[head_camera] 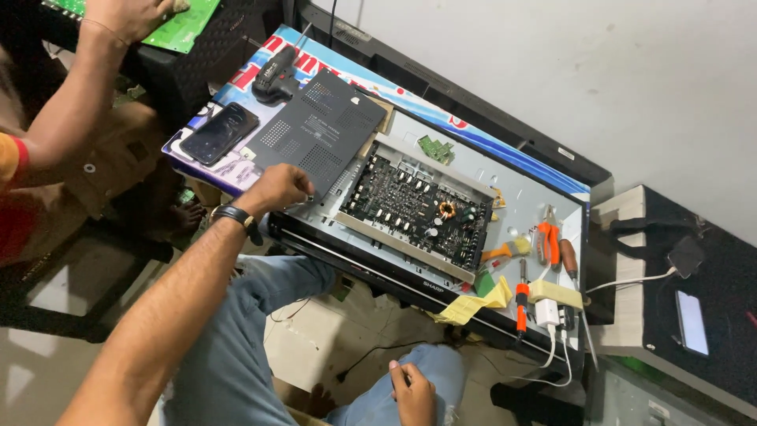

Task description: Inspecting and probing the internal circuit boards and components of a disassembled television using a screwdriver.

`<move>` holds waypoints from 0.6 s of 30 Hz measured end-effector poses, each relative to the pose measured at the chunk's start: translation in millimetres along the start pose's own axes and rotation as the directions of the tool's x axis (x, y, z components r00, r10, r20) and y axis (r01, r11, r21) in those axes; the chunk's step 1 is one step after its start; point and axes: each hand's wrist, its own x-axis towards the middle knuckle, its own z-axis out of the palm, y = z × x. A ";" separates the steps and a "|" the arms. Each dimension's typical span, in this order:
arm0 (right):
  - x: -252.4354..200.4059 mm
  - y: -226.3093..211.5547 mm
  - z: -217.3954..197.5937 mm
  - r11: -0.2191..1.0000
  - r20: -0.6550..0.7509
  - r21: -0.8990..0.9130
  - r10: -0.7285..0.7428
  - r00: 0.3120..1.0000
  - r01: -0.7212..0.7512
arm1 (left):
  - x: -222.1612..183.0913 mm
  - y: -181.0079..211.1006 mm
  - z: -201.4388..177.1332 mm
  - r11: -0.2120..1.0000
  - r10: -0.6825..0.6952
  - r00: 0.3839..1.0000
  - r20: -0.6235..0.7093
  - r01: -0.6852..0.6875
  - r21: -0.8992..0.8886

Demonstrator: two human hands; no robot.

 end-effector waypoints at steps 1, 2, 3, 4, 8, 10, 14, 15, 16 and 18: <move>-2.1 -3.5 -1.4 1.000 -0.003 0.000 -0.001 1.000 0.001 | -0.2 0.3 -1.3 1.000 0.003 1.000 0.000 -0.003 -0.001; -4.2 -7.0 -2.8 1.000 0.008 -0.009 0.014 1.000 -0.013 | -0.3 0.6 -2.7 0.998 -0.032 0.999 0.002 0.032 -0.056; -6.8 -10.1 -4.3 0.999 0.019 -0.017 0.030 0.999 -0.030 | -0.1 1.1 -3.4 0.992 -0.066 0.998 0.009 0.067 -0.109; -2.7 -3.0 -0.5 0.999 0.014 -0.016 0.031 0.999 -0.030 | -1.0 0.2 -4.9 0.992 -0.063 0.998 0.011 0.064 -0.110; 1.8 4.0 2.7 0.999 -0.010 0.040 -0.028 1.000 0.028 | -0.8 -2.4 -9.1 0.965 -0.072 0.997 -0.012 0.066 -0.253; -1.4 -1.0 1.0 0.999 0.024 0.043 -0.005 1.000 0.004 | -2.3 -3.4 -10.8 0.960 -0.088 0.996 -0.021 0.079 -0.268; -5.0 -4.7 0.4 0.999 0.027 0.033 -0.016 1.000 0.015 | -10.8 1.2 -14.9 0.893 -0.102 0.991 -0.091 0.050 -0.448; -5.6 -5.4 0.2 1.000 0.031 0.017 -0.023 0.999 0.023 | -13.0 3.5 -16.4 0.885 -0.115 0.986 -0.122 0.045 -0.464; -3.5 -3.1 1.1 1.000 0.031 0.016 -0.025 0.999 0.024 | -6.9 -2.6 -14.9 0.884 -0.114 0.986 -0.123 0.044 -0.465; 0.5 1.9 4.0 0.999 0.029 0.017 -0.037 0.999 0.037 | 4.9 -15.9 -12.3 0.996 0.069 0.951 -0.301 -0.084 -0.037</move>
